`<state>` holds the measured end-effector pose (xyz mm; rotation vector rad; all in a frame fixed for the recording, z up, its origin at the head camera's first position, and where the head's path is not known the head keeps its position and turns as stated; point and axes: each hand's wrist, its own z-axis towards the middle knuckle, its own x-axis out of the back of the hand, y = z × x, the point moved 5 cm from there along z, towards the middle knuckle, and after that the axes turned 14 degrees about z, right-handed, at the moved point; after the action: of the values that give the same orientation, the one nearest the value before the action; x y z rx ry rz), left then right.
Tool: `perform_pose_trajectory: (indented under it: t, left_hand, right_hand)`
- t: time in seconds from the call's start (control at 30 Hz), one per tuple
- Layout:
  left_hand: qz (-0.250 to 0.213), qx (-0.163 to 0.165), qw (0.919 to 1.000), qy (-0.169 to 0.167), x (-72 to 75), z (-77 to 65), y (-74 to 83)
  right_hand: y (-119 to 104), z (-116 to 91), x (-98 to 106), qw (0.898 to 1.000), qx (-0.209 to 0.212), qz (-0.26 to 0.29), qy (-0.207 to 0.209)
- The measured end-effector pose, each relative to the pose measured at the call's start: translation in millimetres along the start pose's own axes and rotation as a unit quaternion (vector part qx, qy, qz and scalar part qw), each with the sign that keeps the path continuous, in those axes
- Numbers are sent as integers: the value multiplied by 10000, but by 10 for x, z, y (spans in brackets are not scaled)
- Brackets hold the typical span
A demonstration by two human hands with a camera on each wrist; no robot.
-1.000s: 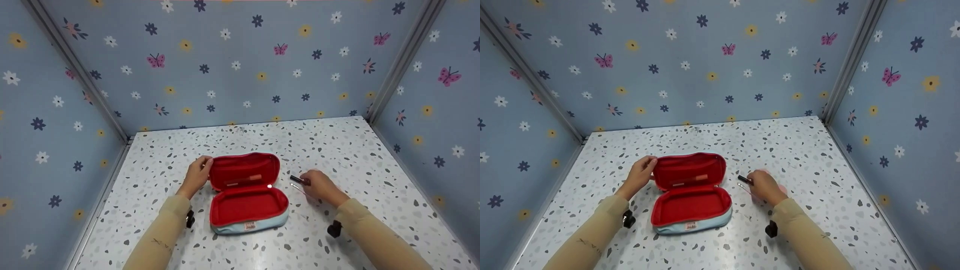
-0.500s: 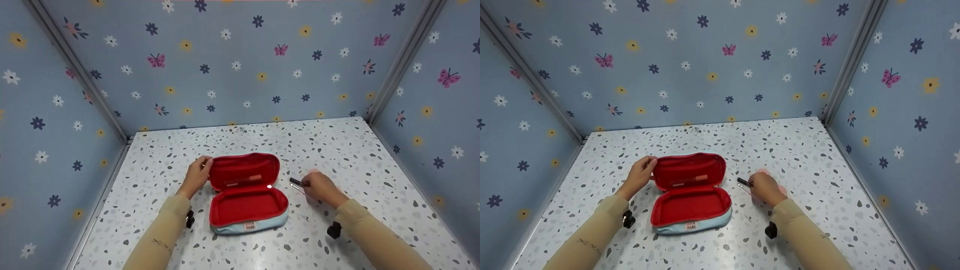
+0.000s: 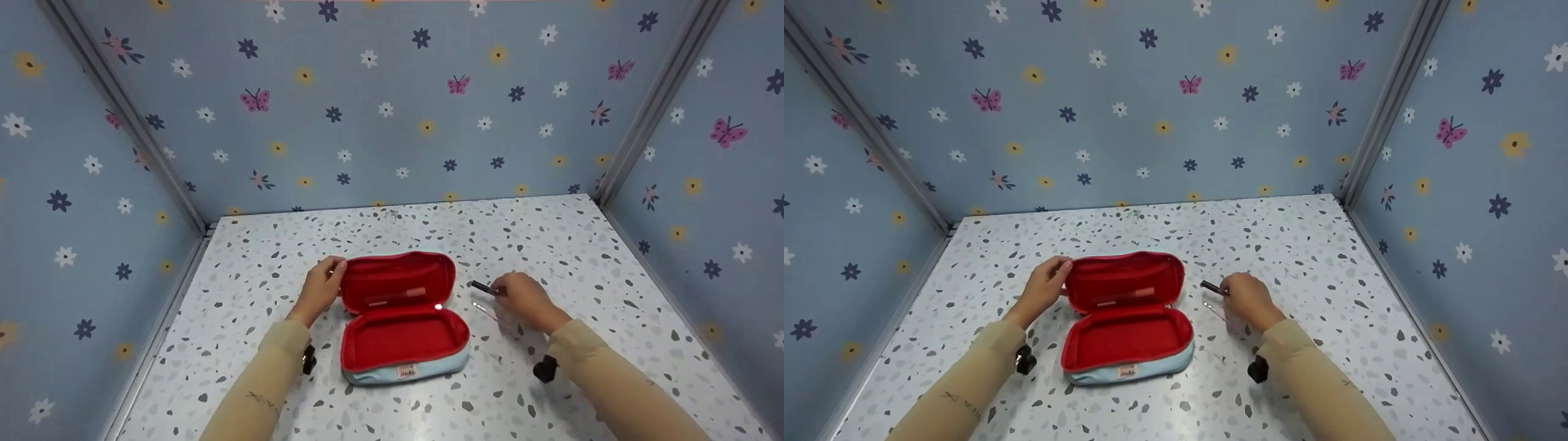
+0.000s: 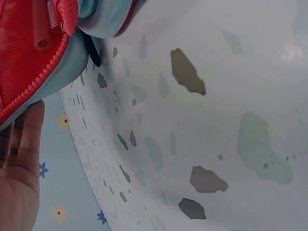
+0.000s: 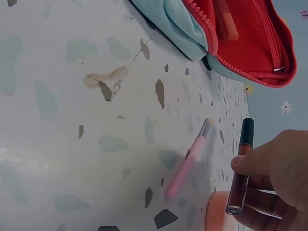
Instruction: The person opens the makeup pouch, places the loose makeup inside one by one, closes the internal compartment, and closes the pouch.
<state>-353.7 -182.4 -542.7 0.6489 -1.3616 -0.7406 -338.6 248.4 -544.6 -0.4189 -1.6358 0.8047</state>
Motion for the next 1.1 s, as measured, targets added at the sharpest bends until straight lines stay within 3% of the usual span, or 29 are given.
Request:
perform_pose_trajectory:
  t: [0.43,0.67,1.1]
  left_hand:
    - [-78,-20,9999,-70,5,-18,1]
    - [-56,-48,10000,-41,16,-17,20]
    - [-35,3,10000,-50,17,-24,36]
  right_hand:
    - [-261,124,181,9980,416,-468,62]
    - [-402,159,265,9978,474,-434,148]
    - [-654,169,275,9935,995,-526,181]
